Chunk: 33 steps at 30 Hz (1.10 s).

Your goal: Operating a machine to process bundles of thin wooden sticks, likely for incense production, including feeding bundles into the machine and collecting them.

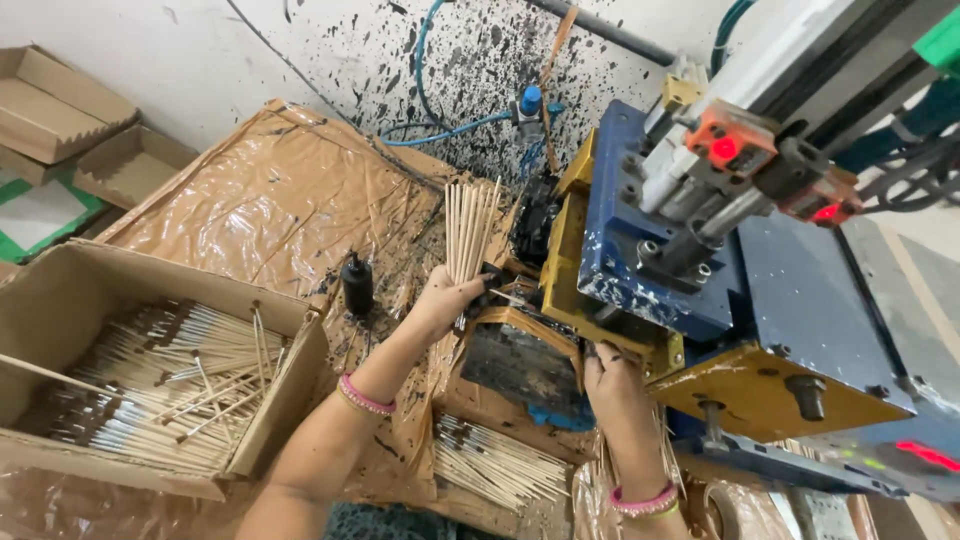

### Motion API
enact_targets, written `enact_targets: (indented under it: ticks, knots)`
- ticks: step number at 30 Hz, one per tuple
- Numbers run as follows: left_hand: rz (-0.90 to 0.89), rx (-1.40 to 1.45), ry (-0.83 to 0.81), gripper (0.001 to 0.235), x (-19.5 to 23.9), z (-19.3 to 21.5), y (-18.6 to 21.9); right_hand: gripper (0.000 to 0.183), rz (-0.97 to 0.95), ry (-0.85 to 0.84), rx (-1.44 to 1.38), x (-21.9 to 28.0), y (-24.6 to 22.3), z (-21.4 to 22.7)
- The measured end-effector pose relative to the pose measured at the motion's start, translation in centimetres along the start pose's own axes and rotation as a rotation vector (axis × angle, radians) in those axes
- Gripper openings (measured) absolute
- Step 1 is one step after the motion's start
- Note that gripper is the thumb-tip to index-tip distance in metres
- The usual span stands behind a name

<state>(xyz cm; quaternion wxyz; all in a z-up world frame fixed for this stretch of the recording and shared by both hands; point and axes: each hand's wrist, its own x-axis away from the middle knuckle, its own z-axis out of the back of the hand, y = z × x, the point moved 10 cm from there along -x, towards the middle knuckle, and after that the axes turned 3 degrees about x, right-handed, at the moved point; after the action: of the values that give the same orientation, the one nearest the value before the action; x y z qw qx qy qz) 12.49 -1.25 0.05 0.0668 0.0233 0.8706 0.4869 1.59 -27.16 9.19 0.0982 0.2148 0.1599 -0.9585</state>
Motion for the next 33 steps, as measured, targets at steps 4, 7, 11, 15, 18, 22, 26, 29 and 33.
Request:
enact_targets:
  ticks: [4, 7, 11, 15, 18, 22, 26, 29, 33]
  knots:
    - [-0.026, -0.036, -0.012, 0.010, 0.9, 1.8, -1.7, 0.029, 0.122, 0.100, -0.074, -0.7, -0.7, 1.0]
    - [-0.071, -0.278, 0.060, 0.012, 5.0, 3.8, -0.7, 0.022, 0.226, 0.236, -0.109, 2.4, -3.7, 5.1]
    - [-0.163, -0.364, 0.351, 0.032, 12.2, 15.1, -8.1, 0.019, -0.130, 0.260, -0.078, 9.1, 2.3, 7.7]
    - [-0.148, -0.521, 0.476, 0.017, 18.5, 18.3, -7.1, 0.018, -0.225, 0.520, 0.144, 18.2, 10.0, 8.7]
    - [-0.255, -0.501, 0.281, 0.015, 19.6, 11.5, -1.2, 0.041, -0.137, 0.473, 0.410, 18.2, 6.7, 8.3]
    - [0.056, -0.998, -0.037, 0.010, 18.2, 7.1, -6.4, 0.046, -0.446, 0.193, -0.615, 17.2, 5.7, 1.3]
    - [0.052, -0.961, -0.319, 0.019, 15.8, -0.3, -1.8, 0.032, -0.229, -0.006, -1.048, 12.7, 3.8, -3.9]
    - [0.026, -0.662, -0.194, 0.021, 12.0, -0.7, 4.2, 0.027, -0.109, 0.094, -0.913, 7.5, 1.1, 0.1]
    - [-0.297, -0.536, -0.017, 0.016, 5.3, 1.6, 7.2, 0.028, 0.349, 0.097, -0.115, 0.8, -8.2, 5.4]
